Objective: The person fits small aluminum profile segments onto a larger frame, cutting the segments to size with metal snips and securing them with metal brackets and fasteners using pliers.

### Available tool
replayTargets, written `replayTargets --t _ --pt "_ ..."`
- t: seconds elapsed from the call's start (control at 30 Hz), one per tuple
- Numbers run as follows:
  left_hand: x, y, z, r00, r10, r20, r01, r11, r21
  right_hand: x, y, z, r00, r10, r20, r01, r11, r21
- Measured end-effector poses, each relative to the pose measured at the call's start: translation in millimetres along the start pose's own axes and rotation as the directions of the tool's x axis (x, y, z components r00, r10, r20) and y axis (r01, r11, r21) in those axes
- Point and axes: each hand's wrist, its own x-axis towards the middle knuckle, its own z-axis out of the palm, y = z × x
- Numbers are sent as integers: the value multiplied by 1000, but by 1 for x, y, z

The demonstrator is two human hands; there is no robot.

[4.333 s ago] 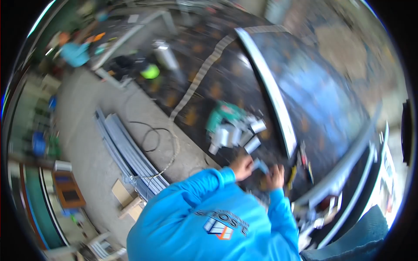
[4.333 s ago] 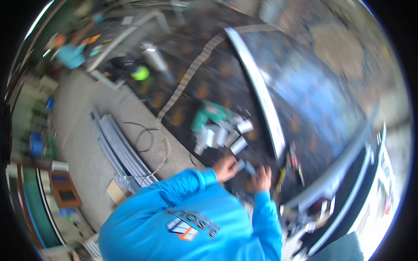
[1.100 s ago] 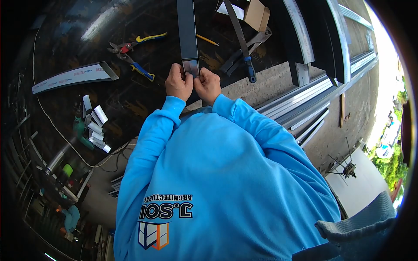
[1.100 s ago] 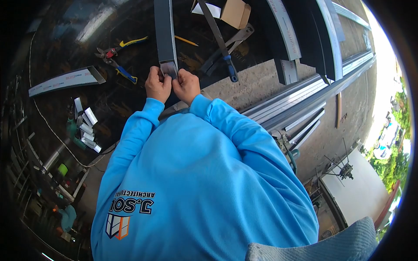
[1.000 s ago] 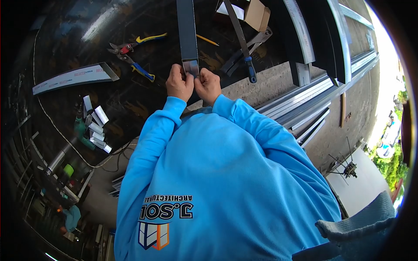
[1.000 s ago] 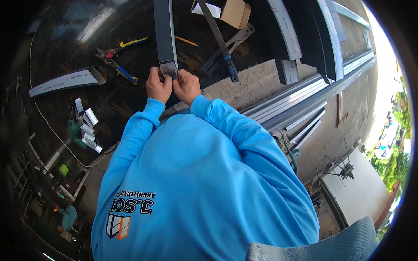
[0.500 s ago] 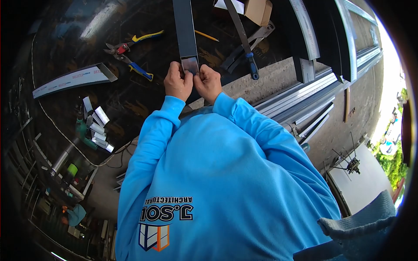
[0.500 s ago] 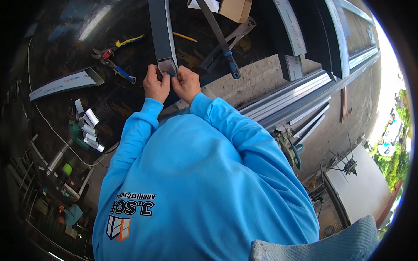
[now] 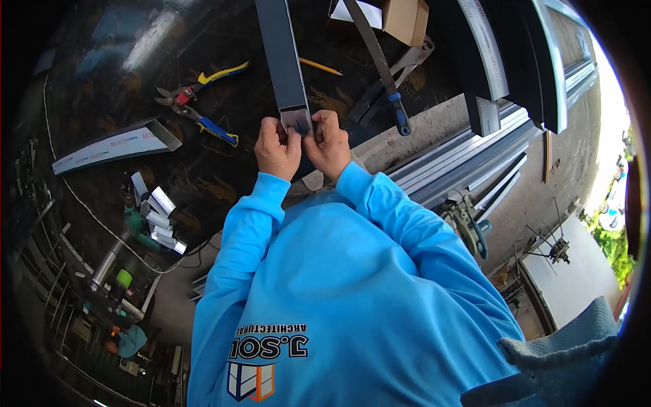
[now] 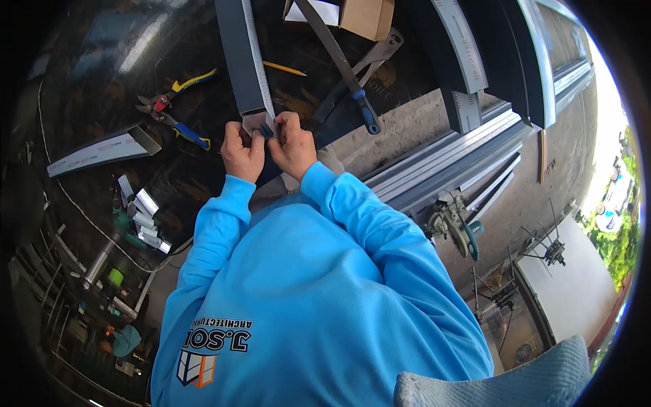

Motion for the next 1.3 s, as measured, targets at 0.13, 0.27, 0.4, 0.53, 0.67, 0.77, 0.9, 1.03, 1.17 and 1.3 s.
replayTargets --t 0.13,0.27,0.4,0.53,0.67,0.77,0.9,1.03,1.17,1.3 --pt "-1 -1 1 1000 -26 -8 26 999 -46 2 -1 1 1000 -6 -17 5 999 -32" --pt "4 0 2 1000 2 0 -2 991 -136 -1 -5 -2 998 37 50 -33 997 -71" --pt "3 -7 -7 995 -48 91 59 991 -118 4 -12 -2 992 -110 58 114 991 -63" --pt "4 -12 -10 992 -3 122 21 989 -148 15 -15 -7 982 -81 172 105 986 -130" --pt "2 -13 -8 995 -18 97 37 980 -197 10 -15 -6 976 47 212 -17 990 -139" --pt "4 -14 -3 994 102 27 -97 983 -157 13 -19 1 985 96 144 -80 991 -110" --pt "3 -17 -2 994 102 30 -96 981 -171 14 -15 7 994 46 102 -29 987 -157" --pt "5 -17 -3 991 127 43 -117 976 -186 16 -21 7 991 88 101 -74 988 -134" --pt "5 -17 -4 990 129 60 -115 973 -199 17 -24 7 984 134 122 -120 986 -113" --pt "3 -21 0 994 107 37 -97 974 -207 16 -26 7 975 187 116 -177 980 -94"
